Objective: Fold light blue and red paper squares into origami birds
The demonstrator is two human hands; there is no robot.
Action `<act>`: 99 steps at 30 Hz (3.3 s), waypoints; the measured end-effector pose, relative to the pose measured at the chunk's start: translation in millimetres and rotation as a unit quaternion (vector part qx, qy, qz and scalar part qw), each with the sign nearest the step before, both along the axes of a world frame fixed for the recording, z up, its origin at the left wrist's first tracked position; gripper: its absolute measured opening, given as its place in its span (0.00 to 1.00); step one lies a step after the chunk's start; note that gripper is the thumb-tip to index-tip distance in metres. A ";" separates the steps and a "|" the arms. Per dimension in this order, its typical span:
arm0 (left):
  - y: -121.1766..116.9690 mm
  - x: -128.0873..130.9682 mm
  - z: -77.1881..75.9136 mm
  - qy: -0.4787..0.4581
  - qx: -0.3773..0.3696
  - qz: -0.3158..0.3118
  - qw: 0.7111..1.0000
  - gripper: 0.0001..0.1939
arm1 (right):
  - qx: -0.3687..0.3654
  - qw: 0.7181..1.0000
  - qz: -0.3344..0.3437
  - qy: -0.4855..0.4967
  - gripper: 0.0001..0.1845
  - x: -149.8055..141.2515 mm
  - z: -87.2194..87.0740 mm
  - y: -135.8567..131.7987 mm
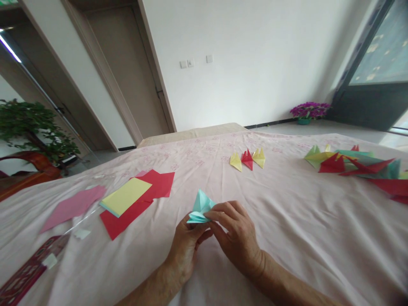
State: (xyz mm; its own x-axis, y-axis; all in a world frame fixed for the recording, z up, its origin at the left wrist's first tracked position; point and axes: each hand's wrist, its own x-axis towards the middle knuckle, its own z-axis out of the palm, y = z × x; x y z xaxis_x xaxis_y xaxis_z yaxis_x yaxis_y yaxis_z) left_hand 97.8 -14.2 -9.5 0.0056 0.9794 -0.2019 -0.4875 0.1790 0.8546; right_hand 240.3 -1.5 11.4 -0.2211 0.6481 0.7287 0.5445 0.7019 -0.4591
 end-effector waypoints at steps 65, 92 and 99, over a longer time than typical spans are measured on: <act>16.9 -31.0 38.0 0.044 -0.002 -0.124 0.991 0.18 | -0.005 0.968 0.245 -0.052 0.10 12.3 -2.0 22.6; 13.6 -29.8 34.3 0.087 0.033 -0.115 0.989 0.19 | -0.032 0.980 0.195 -0.016 0.16 9.8 -10.0 20.3; 11.9 -27.4 36.7 0.086 0.065 -0.118 0.987 0.22 | -0.146 0.980 0.122 0.065 0.07 3.5 -15.2 15.9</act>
State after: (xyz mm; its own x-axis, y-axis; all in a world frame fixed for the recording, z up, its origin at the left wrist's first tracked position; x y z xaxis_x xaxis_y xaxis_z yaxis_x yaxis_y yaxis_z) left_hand 70.4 -2.2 27.2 0.2143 0.9725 -0.0918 -0.2907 0.1532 0.9445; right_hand 243.8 14.5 -3.9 -0.3128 0.7730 0.5519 0.3005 0.6317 -0.7146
